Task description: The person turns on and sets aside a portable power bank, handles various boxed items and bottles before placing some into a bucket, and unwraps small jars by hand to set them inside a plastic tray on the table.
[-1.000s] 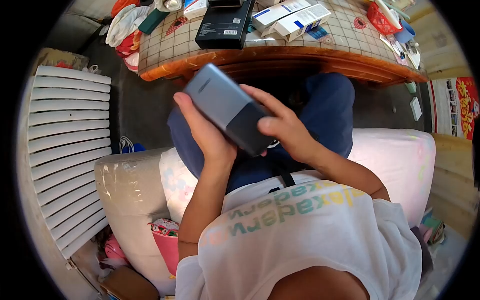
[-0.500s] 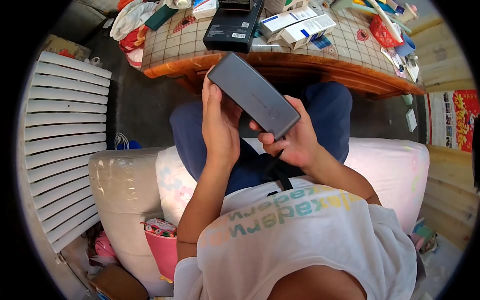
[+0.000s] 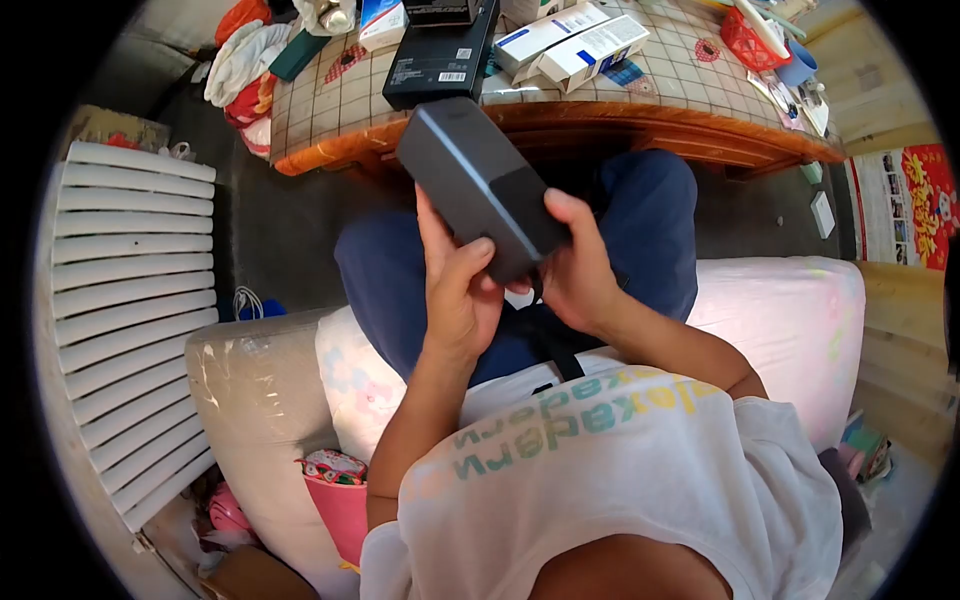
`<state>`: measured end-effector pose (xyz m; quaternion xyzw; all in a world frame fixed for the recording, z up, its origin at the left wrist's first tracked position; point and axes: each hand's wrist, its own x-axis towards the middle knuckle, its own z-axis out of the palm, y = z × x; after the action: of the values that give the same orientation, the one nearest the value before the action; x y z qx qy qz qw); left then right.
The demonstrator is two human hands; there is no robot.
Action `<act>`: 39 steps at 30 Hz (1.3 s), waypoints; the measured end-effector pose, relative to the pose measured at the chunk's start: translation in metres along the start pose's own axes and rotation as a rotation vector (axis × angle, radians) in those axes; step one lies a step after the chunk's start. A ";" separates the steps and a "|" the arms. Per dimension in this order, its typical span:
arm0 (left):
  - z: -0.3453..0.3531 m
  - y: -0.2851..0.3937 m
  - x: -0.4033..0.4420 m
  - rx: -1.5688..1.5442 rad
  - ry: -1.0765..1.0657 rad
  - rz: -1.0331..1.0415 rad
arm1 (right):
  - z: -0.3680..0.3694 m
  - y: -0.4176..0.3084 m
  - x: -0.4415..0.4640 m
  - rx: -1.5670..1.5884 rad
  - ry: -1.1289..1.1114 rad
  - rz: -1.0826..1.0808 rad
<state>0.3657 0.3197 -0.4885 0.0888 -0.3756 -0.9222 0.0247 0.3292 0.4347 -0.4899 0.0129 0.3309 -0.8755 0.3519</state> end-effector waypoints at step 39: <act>-0.023 -0.036 -0.021 0.029 -0.145 -0.043 | -0.030 -0.052 0.032 -0.926 -0.326 -0.118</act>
<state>0.3914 0.3326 -0.5266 0.0301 -0.3878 -0.9210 -0.0234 0.2661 0.4612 -0.4917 -0.3009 0.6258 -0.6457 0.3176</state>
